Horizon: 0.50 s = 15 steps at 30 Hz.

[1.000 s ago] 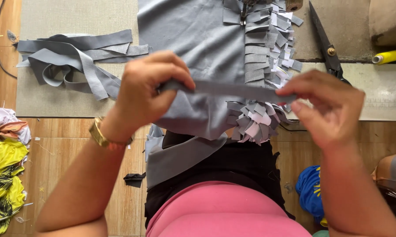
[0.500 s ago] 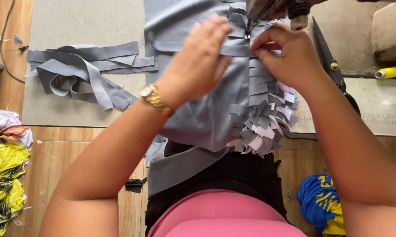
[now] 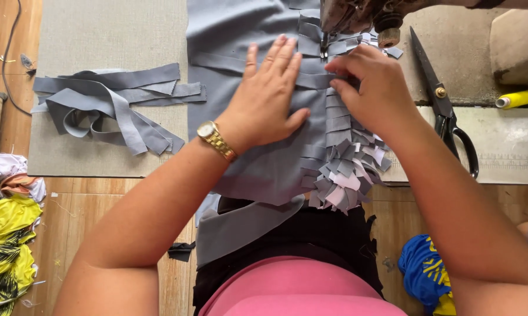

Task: Cutting fabric into small strips and sewing them onto a base fabric to create a textured pattern using a sewing machine.

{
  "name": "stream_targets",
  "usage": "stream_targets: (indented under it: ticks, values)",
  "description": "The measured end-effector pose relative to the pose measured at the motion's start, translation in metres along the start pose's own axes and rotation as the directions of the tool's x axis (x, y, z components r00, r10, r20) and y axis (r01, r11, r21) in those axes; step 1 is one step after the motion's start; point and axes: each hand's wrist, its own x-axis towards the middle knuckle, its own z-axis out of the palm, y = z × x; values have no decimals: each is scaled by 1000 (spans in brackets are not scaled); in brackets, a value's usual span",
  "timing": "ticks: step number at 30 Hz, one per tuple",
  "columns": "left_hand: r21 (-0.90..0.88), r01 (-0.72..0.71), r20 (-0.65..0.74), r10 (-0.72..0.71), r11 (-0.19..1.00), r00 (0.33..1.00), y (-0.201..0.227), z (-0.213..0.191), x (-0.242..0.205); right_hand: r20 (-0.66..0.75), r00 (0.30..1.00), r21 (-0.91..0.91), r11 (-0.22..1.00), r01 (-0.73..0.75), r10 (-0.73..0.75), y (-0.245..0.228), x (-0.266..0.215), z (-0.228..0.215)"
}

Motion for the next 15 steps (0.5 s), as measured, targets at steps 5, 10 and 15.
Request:
stream_targets:
  ticks: [5,10,15]
  values:
    - [5,-59,-100,59,998,993,14,17,-5,-32,998,-11,998,55,-55,2,-2,10]
    - [83,-6,-88,13,997,996,12,17,-13,-58,989,-75,988,134,-139,5,-10,19]
    - [100,103,1,-104,990,995,10,6,-12,-49,997,-44,997,-63,61,-2,-14,11]
